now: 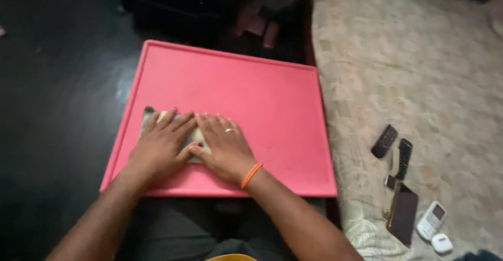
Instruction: The person wipes the top surface of a pink plastic table with a patterned cloth. They then flip the table over and wipe the underside and legs with the same cloth.
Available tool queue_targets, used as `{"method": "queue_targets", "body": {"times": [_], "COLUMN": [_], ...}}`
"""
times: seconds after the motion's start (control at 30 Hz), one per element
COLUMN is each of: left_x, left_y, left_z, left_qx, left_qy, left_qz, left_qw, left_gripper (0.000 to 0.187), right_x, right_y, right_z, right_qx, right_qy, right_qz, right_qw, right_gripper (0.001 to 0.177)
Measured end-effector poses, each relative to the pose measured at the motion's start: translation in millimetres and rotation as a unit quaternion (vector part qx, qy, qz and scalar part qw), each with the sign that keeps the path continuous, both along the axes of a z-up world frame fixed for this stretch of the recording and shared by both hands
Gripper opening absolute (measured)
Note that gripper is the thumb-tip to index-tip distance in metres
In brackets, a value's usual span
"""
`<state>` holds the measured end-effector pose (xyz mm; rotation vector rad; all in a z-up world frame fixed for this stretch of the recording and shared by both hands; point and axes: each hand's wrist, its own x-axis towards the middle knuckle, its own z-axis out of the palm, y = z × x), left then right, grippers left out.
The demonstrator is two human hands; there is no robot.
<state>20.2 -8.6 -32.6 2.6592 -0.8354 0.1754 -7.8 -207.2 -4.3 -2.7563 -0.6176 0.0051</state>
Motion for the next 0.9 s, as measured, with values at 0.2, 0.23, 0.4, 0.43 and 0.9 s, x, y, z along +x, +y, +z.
{"method": "queue_targets", "body": {"times": [0.2, 0.23, 0.4, 0.43, 0.9], "left_x": [-7, -9, -17, -20, 77], "left_y": [-8, -7, 7, 10, 9], "left_z": [22, 21, -2, -6, -5], "left_qx": [0.135, 0.123, 0.059, 0.047, 0.031], "left_qy": [0.034, 0.034, -0.001, -0.002, -0.033], "left_qz": [0.113, 0.114, 0.077, 0.072, 0.013], "left_qw": [0.984, 0.985, 0.995, 0.996, 0.999], "left_gripper": [0.077, 0.077, 0.07, 0.07, 0.069], "right_x": [-5, -7, -15, -17, 67], "right_y": [-1, -1, -6, -7, -5], "right_z": [2, 3, 3, 3, -6], "right_qx": [-0.003, -0.013, -0.039, -0.04, -0.042], "right_qy": [0.013, 0.019, 0.027, 0.027, 0.004], "right_qz": [-0.01, -0.014, 0.015, 0.021, -0.013], "right_qw": [1.0, 1.0, 0.999, 0.999, 0.999], "right_gripper": [0.083, 0.084, 0.088, 0.088, 0.088]}}
